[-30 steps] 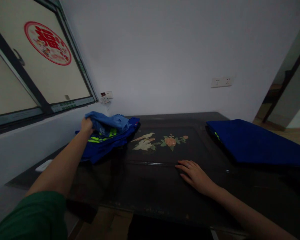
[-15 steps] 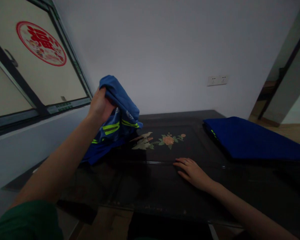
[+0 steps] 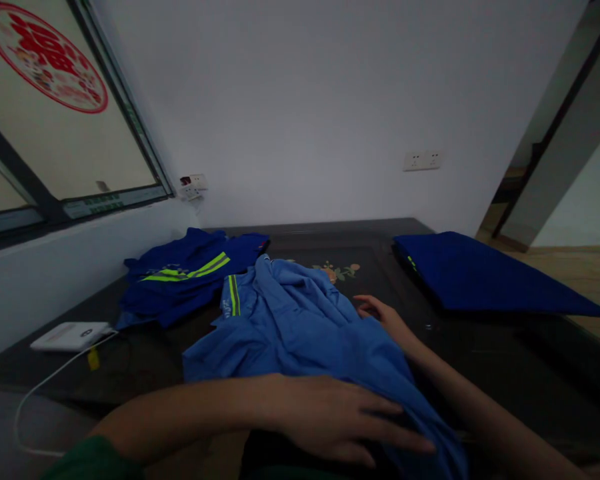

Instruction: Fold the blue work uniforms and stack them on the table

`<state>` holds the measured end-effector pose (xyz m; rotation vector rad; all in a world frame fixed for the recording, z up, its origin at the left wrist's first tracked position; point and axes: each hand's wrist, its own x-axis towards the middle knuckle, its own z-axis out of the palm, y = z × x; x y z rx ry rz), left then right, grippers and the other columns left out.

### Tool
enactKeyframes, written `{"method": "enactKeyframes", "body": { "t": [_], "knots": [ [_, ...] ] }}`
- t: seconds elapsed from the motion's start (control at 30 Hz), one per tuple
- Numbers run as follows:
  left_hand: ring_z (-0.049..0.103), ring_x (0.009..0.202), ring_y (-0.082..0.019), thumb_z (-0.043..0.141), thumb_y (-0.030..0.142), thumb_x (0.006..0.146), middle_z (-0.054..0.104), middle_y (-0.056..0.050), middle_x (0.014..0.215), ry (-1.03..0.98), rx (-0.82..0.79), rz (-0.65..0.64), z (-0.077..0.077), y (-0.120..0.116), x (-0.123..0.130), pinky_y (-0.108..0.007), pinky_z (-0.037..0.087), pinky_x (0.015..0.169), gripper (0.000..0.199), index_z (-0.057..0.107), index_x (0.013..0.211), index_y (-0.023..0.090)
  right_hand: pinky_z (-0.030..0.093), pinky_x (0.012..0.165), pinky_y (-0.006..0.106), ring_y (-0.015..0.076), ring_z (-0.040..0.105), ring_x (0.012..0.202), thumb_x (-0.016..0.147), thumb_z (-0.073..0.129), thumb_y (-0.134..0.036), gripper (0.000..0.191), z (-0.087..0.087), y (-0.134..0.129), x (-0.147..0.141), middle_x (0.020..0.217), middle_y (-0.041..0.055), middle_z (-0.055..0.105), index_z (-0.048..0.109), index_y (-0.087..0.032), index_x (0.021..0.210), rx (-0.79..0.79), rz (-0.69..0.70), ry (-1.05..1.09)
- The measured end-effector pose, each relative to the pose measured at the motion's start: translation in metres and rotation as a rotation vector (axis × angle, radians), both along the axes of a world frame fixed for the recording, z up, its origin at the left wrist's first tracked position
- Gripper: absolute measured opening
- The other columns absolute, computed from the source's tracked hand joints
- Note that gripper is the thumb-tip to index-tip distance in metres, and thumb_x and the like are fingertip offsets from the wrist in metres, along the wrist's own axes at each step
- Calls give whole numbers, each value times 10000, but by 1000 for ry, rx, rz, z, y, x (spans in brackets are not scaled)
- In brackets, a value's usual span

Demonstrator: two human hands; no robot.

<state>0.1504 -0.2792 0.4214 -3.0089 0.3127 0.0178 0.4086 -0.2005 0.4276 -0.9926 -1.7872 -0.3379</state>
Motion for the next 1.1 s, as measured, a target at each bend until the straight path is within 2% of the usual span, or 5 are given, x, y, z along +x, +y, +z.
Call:
{"method": "enactKeyframes", "body": {
  "t": [0.2, 0.4, 0.63, 0.83, 1.1],
  "knots": [
    [558, 1189, -151, 422, 312, 963, 596, -36, 1299, -227, -8, 125, -5, 19, -41, -235, 409, 1030, 440, 463, 1397, 254, 521, 791, 384, 234, 663, 849, 830, 504, -436, 327, 11, -19, 13, 945, 80, 714, 680, -183, 940, 52, -35, 97],
    [516, 1230, -231, 486, 382, 898, 584, -49, 1310, -879, 162, 681, 20, 100, -142, -361, 361, 1090, 406, 571, 1269, 240, 508, 844, 386, 243, 648, 928, 841, 522, -423, 293, 11, -42, 0, 987, 83, 706, 691, -199, 924, 143, -30, 87],
    [453, 1286, -303, 658, 450, 729, 503, -122, 1386, -868, 99, 921, -14, 162, -183, -430, 336, 1100, 647, 516, 1307, 196, 430, 999, 430, 261, 568, 1131, 818, 626, -466, 421, -11, -72, -37, 1209, 78, 630, 632, -259, 1184, -70, 4, -316],
    [562, 1138, -248, 502, 372, 840, 612, -88, 1211, -955, 66, 826, -18, 156, -177, -363, 409, 1031, 362, 605, 1146, 207, 445, 959, 463, 296, 609, 1059, 787, 650, -394, 341, -22, -59, -48, 1121, 71, 681, 675, -253, 1096, -165, -115, -360],
    [594, 1013, -226, 484, 337, 865, 664, -51, 1045, -970, 46, 700, -19, 131, -211, -305, 457, 945, 257, 683, 973, 217, 502, 530, 313, 200, 597, 601, 691, 629, -541, 365, 13, -92, 34, 724, 18, 641, 625, -238, 894, 152, -106, 589]
  ]
}}
